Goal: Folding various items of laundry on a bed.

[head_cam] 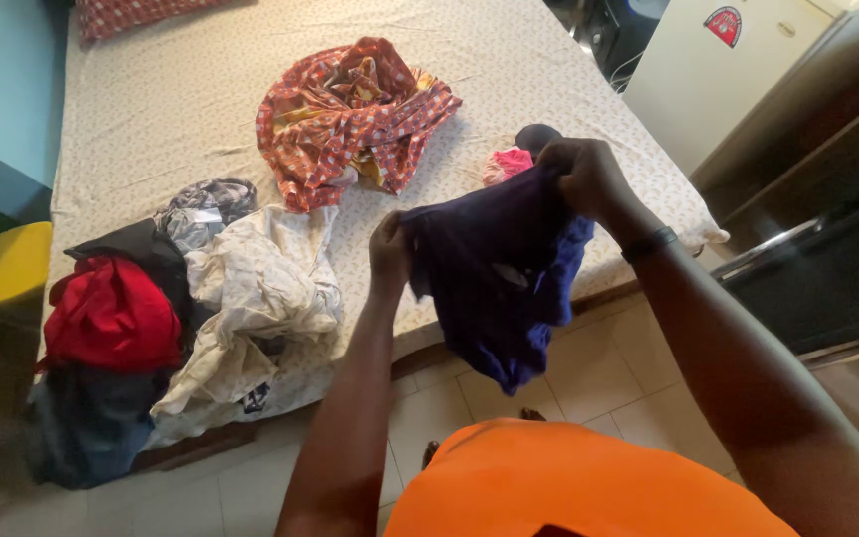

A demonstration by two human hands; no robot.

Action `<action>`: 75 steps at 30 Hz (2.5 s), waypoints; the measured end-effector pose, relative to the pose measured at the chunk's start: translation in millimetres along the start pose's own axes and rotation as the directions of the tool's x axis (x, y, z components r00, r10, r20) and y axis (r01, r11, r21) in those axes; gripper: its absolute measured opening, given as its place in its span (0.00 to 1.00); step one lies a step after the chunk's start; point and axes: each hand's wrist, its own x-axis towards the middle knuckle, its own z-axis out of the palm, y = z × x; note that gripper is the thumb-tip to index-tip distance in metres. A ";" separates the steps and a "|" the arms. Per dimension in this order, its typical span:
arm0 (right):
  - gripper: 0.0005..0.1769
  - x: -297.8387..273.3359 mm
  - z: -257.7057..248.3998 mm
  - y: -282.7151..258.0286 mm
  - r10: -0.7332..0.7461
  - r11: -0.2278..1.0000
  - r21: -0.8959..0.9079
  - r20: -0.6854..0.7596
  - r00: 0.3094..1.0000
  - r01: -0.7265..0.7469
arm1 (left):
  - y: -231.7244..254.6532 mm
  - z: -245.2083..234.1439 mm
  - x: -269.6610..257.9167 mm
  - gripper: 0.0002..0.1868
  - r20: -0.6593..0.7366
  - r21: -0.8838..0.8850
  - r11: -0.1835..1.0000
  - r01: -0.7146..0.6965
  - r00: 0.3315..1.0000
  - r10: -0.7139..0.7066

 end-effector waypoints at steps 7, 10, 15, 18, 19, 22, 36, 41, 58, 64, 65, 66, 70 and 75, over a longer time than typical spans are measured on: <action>0.02 13.6 10.7 43.1 -0.026 0.998 0.043 -0.438 0.899 0.050 | 51.7 -17.9 -49.5 0.19 0.494 0.355 0.918 0.180 0.797 -0.347; 0.04 25.4 12.1 59.0 0.027 0.998 0.060 -0.546 0.837 0.006 | 29.7 -45.6 -53.2 0.18 0.235 0.818 0.565 0.106 0.835 -0.497; 0.14 17.0 33.6 72.0 0.150 0.986 0.137 -0.475 0.867 -0.096 | -91.9 -138.8 -15.9 0.16 -0.204 0.954 0.142 0.262 0.922 -0.329; 0.17 6.3 73.7 126.4 0.000 0.987 0.150 -0.318 0.948 0.050 | -181.9 -202.3 39.8 0.30 -0.388 0.811 0.304 0.500 0.848 -0.361; 0.17 -4.3 86.5 123.9 -0.008 0.986 0.156 -0.311 0.950 0.059 | -114.6 -197.4 17.5 0.30 -0.400 0.806 0.302 0.508 0.845 -0.356; 0.16 -40.8 128.0 125.7 0.107 0.967 0.192 0.295 0.950 -0.168 | 29.8 -140.1 33.4 0.23 -0.390 -0.229 0.724 0.650 0.621 -0.680; 0.19 24.9 203.2 23.4 -0.099 0.860 0.495 0.402 0.910 -0.125 | 203.1 -135.0 28.2 0.28 0.553 -0.412 0.807 0.423 0.820 -0.147; 0.19 6.4 278.8 -29.6 -0.257 0.873 0.486 0.372 0.892 0.049 | 213.9 -158.6 9.8 0.26 0.462 -0.397 0.832 0.388 0.868 -0.184; 0.22 65.0 187.2 -46.7 0.205 0.062 0.897 0.418 0.885 -0.438 | 112.5 -234.2 -65.1 0.21 0.218 -0.377 0.859 0.346 0.935 -0.281; 0.21 2.6 283.7 59.4 0.231 0.513 0.677 0.482 0.845 -0.527 | 160.4 -207.7 -50.0 0.19 0.131 -0.367 0.870 0.328 0.945 -0.301; 0.17 -11.7 294.2 57.0 0.258 0.604 0.546 0.556 0.790 -0.581 | 166.1 -201.0 -46.4 0.19 0.115 -0.365 0.872 0.326 0.945 -0.305; 0.15 -25.9 306.2 53.4 0.291 0.680 0.401 0.620 0.728 -0.614 | 173.1 -195.7 -43.7 0.18 0.097 -0.360 0.875 0.322 0.946 -0.308; 0.31 -68.7 401.5 127.0 0.139 0.962 0.191 0.274 0.952 -0.195 | 186.7 -189.3 -42.7 0.17 0.026 -0.339 0.888 0.309 0.947 -0.320; 0.20 -57.9 341.7 78.5 0.530 0.278 0.550 0.596 0.603 -0.788 | 171.6 -194.5 -40.4 0.16 -0.060 -0.319 0.903 0.287 0.945 -0.321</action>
